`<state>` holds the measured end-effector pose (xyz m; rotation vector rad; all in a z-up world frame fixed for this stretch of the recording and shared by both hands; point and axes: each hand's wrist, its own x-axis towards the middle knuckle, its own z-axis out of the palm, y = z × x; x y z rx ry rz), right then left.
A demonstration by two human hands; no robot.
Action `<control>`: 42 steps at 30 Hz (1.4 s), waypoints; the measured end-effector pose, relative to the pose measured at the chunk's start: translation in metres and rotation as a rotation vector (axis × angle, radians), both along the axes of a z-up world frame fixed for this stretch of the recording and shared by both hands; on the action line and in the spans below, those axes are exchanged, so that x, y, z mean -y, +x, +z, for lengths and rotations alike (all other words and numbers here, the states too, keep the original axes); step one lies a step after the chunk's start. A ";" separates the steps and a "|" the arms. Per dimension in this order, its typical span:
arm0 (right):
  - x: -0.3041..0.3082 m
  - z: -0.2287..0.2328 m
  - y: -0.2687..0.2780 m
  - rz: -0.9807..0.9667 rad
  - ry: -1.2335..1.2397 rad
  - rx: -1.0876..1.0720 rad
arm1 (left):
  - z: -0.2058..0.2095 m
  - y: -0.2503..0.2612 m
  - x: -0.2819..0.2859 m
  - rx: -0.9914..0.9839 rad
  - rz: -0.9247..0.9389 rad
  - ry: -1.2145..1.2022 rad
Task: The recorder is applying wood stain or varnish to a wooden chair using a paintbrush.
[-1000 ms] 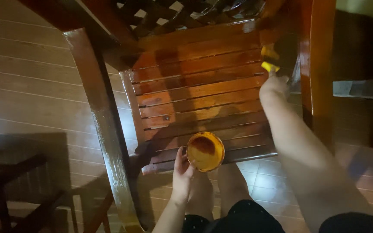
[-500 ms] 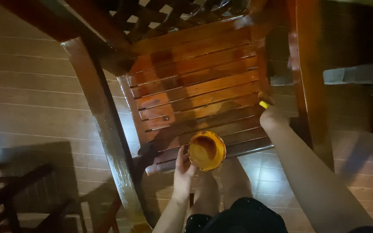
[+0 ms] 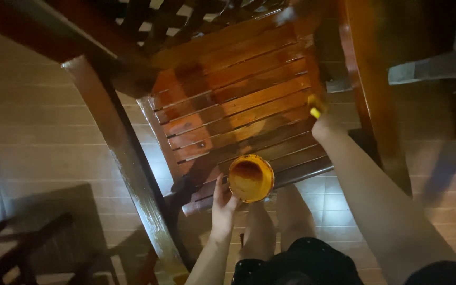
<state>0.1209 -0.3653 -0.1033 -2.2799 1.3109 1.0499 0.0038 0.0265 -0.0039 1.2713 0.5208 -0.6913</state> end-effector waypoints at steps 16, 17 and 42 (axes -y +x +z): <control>-0.033 -0.016 -0.065 -0.001 0.026 0.181 | -0.039 0.011 -0.011 0.078 -0.001 -0.059; -0.038 -0.010 -0.066 -0.011 0.020 0.188 | -0.042 0.008 -0.012 0.086 -0.012 -0.064; -0.020 -0.021 -0.043 0.306 0.066 0.008 | -0.007 0.018 -0.006 0.109 -0.063 -0.019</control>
